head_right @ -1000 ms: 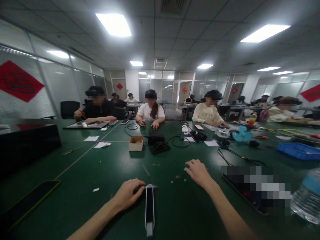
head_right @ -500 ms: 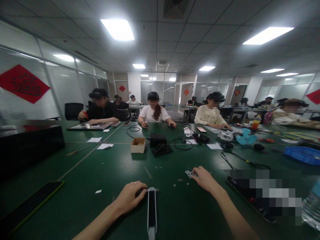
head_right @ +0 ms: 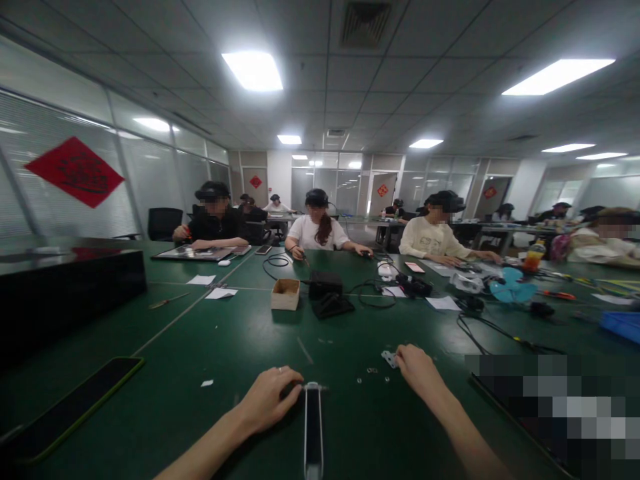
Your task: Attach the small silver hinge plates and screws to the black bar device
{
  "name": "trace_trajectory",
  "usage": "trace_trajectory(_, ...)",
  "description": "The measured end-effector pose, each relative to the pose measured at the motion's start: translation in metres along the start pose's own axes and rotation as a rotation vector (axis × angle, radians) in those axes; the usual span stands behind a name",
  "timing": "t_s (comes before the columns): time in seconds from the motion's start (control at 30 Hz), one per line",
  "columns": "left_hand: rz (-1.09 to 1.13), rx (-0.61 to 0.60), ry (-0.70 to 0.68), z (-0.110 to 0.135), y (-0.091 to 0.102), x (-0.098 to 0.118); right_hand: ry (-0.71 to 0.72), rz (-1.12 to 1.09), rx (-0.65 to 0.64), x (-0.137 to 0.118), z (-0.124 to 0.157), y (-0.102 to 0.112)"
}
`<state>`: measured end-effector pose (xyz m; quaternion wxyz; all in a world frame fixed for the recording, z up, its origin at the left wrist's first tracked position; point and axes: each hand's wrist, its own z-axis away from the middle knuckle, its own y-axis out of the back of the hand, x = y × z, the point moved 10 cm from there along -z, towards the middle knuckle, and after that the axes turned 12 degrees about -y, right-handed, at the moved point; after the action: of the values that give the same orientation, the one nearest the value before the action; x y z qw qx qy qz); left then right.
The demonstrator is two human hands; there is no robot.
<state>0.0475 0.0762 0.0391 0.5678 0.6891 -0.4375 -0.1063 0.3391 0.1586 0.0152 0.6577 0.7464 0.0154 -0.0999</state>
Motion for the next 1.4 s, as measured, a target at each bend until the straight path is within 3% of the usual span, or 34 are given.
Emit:
trace_trajectory(0.17,-0.037,0.102,0.046,0.002,0.013,-0.004,0.090,-0.169,0.215,-0.020,0.013,0.032)
trace_trajectory(0.33,-0.038,0.214,0.018,0.003,0.025,0.004,0.461,-0.477,0.466,-0.099,0.074,0.073)
trace_trajectory(0.47,0.088,0.278,-0.022,0.004,0.025,0.019,0.760,-0.590,0.449,-0.170,0.131,0.074)
trace_trajectory(0.57,0.234,0.323,0.001,0.004,0.026,0.023,0.856,-0.647,0.463,-0.193,0.154,0.076)
trace_trajectory(0.67,0.356,0.341,0.063,0.004,0.030,0.016,0.833,-0.668,0.455,-0.189,0.150,0.077)
trace_trajectory(0.8,0.353,0.337,0.195,0.008,0.038,-0.012,0.634,-0.666,0.389,-0.158,0.117,0.071)
trace_trajectory(0.97,0.283,0.143,0.223,0.010,0.037,-0.026,0.396,-0.572,0.148,-0.134,0.084,0.043)
trace_trajectory(1.13,0.247,-0.048,0.169,0.008,0.022,-0.017,0.335,-0.481,-0.026,-0.137,0.079,0.018)
trace_trajectory(1.4,0.224,-0.045,0.171,0.005,0.008,-0.022,0.335,-0.455,-0.133,-0.152,0.086,0.001)
